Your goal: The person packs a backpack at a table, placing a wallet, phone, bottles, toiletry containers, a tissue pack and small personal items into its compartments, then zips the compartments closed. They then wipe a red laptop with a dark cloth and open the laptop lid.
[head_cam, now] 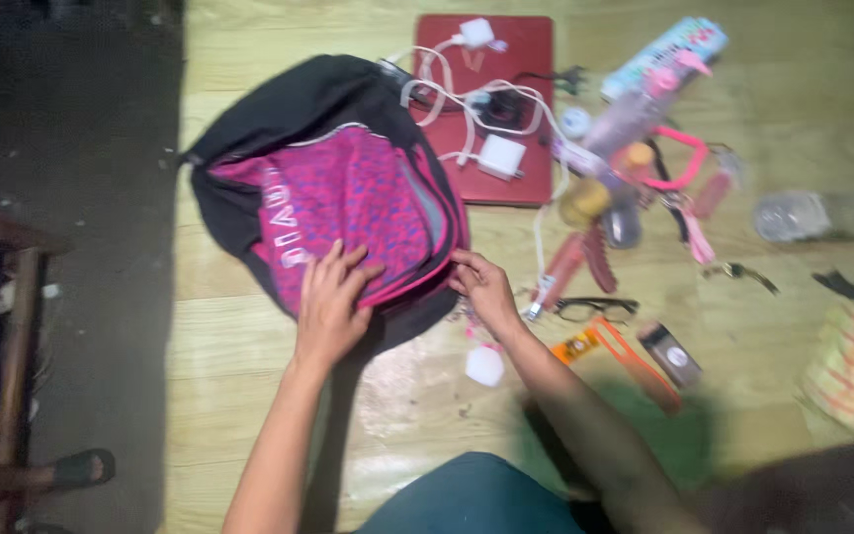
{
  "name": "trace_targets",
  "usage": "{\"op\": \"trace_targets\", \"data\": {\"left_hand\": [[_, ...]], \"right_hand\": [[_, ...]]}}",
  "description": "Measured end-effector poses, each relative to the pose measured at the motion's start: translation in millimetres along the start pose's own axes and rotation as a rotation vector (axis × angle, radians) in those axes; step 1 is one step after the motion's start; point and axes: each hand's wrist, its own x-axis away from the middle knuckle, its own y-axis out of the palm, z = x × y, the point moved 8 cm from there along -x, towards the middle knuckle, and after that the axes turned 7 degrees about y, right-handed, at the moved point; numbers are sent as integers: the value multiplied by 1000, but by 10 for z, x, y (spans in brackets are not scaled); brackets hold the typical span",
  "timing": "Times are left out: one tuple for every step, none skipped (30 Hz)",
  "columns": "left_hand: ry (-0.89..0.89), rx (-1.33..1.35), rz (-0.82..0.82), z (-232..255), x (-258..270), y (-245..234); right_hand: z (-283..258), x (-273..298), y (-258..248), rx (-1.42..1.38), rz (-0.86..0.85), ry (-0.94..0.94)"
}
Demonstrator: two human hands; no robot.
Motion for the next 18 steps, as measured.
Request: {"op": "trace_targets", "data": {"left_hand": [[12,-81,-41,88,83,182],[-23,-58,-68,147,154,349],[-58,-36,-96,226,210,527],[-100,-17,-127,300,285,692],[-95,-25,-116,407,337,816],[-89,-36,-99,515,376,942],[-84,-48,-81,610,403,1058],[-76,-46,-96,704,425,1191],[-67,-45,-110,794,440,1315],[-60,-45,-119,884,437,1432],[-56,-43,-141,966,428,1547],[-54,-41,-162,1045,412,1656],[-51,-39,-183,1129,392,1759],[-57,-24,-170,1211,357,1835],[-63,-9,-158,1299,318,1906],[-69,5,-144,1381,274,1966],[-67,16,-143,1468,232,2029],[-64,27,-143,1553,198,2089]], "right_hand": [[15,57,-148,46,-25,-7],[12,76,-264,92,-59,-15],[18,87,-438,100,-42,-3],[45,118,-606,106,-29,17],[73,163,-782,111,-17,36],[50,199,-953,86,-8,3],[18,240,-1121,61,1,-31],[-23,296,-1291,38,9,-62],[-60,353,-1466,48,35,-66],[-134,392,-1638,60,59,-74],[-221,444,-1803,73,82,-81],[-313,513,-1976,105,111,-73],[-419,595,-2149,137,139,-64],[-528,662,-2281,169,166,-58],[-587,747,-2428,222,215,7],[-655,849,-2586,274,263,72],[-708,929,-2712,326,311,137],[-761,981,-2775,374,310,164]]}}
